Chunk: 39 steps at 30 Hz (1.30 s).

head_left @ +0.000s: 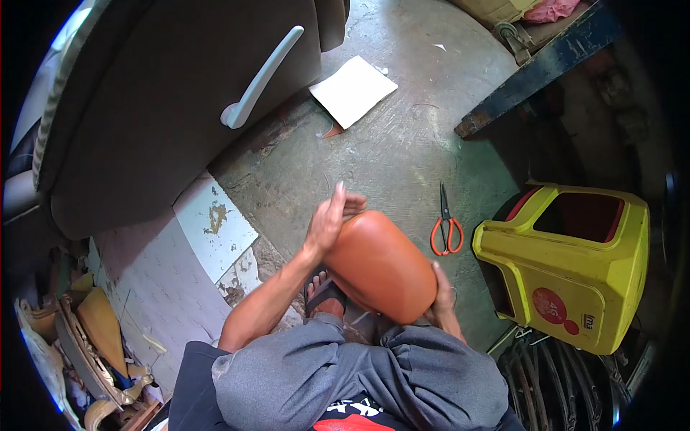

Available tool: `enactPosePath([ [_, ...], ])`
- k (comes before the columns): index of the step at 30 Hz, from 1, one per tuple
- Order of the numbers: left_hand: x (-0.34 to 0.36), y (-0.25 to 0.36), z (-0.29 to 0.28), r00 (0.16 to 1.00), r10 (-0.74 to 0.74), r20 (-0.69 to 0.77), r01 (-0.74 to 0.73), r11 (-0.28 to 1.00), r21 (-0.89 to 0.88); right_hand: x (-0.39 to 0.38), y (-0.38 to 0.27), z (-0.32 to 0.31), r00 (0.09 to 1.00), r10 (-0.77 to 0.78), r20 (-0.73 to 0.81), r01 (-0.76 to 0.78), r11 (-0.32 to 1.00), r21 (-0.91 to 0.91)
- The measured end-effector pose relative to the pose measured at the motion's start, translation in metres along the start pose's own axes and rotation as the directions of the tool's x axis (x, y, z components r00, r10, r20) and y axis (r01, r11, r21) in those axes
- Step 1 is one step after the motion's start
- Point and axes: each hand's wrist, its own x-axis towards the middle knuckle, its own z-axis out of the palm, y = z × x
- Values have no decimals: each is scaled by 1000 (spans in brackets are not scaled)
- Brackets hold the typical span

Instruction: The person reupholsters a car headrest by hand, stretching a leather cover over the foam, trimming excess material using scissors, and applying adhesive from a bottle.

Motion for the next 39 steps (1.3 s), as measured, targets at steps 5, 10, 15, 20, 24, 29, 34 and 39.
enactPosePath([
  [5, 34, 5, 34, 948, -156, 276, 148, 988, 50, -29, 42, -38, 978, -114, -172, -4, 823, -567],
  [10, 13, -3, 47, 955, -92, 280, 113, 992, -62, -25, -20, 13, 966, -255, -46, 59, 391, -918],
  [15, 11, -10, 47, 984, -45, 172, -17, 938, 346, 36, -28, 20, 867, -492, 81, 367, 520, -771],
  [20, -21, -25, 38, 944, 255, 210, -324, 837, 441, 75, -9, 33, 885, -417, 207, 421, 529, -737],
  [24, -31, -30, 29, 933, 308, 185, -356, 861, 362, 74, -6, 41, 886, -446, 125, 392, 579, -715],
  [29, -24, -38, 41, 940, 280, 196, -337, 856, 393, 73, 1, 32, 861, -494, 120, 429, 578, -694],
  [34, -22, -54, 32, 950, 243, 196, -289, 922, 258, 76, 17, 32, 741, -624, 247, 561, 373, -739],
  [39, -17, -54, 37, 953, 223, 205, -256, 955, 151, 74, 11, 32, 737, -630, 245, 559, 363, -745],
])
